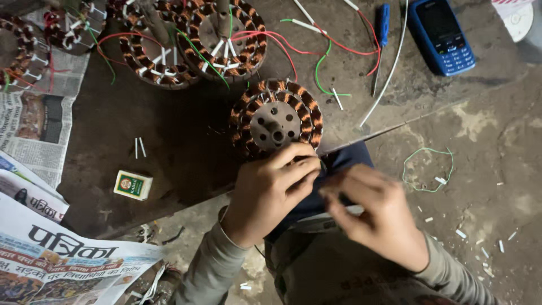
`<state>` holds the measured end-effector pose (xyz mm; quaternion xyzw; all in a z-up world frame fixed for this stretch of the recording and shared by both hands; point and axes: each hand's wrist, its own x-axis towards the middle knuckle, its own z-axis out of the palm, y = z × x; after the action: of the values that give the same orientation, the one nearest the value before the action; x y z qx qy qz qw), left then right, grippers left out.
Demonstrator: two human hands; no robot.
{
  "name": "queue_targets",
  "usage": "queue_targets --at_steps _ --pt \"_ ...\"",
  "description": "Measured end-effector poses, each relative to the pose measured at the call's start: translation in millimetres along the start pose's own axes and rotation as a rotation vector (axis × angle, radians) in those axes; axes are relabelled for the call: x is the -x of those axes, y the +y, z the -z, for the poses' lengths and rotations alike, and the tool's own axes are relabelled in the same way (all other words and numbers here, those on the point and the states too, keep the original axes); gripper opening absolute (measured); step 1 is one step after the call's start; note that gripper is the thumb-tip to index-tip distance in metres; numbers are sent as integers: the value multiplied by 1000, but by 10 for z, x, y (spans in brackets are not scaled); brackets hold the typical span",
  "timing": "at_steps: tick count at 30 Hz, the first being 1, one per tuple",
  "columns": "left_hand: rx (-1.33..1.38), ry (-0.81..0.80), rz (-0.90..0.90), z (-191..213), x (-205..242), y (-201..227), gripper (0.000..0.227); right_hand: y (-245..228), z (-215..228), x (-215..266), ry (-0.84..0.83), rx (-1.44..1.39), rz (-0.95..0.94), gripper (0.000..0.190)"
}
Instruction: The person is assembling a motor stator by hand. They insert white plastic spacers into the copper windings, trim excess wire with scissors, and use a match to heat-shrink the insulation on the wire ends.
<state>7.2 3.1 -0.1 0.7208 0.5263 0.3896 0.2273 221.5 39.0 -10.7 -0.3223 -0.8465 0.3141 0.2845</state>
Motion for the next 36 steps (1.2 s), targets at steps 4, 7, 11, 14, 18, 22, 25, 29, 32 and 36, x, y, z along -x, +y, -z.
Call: queue_targets --at_steps 4,7,11,14,18,22,25,29,32,36 --pt "-31 24 -17 -6 0 5 11 73 65 -26 137 41 -118 17" --pt "-35 18 2 -2 3 10 11 139 12 2 157 -26 -118 16" --pt "-48 29 4 -34 22 19 11 97 -19 -68 57 58 -91 14" --pt "-40 32 10 -30 -4 25 13 -64 88 -186 26 15 -16 12" --pt "-32 41 -11 -41 -3 35 15 -133 82 -288 107 111 -11 16" --pt "-28 19 27 -24 1 68 13 -74 7 -178 59 -107 -86 11" --pt "-12 -8 41 -47 39 72 13 69 -65 -24 165 -45 -104 9" --pt "-50 9 3 -22 -11 76 14 170 -86 -42 119 -127 -27 7" --pt "-49 1 5 -48 30 87 14 160 -101 15 99 -133 -113 7" --pt "-56 0 34 -45 -10 107 9 165 -36 42 60 -186 -9 11"
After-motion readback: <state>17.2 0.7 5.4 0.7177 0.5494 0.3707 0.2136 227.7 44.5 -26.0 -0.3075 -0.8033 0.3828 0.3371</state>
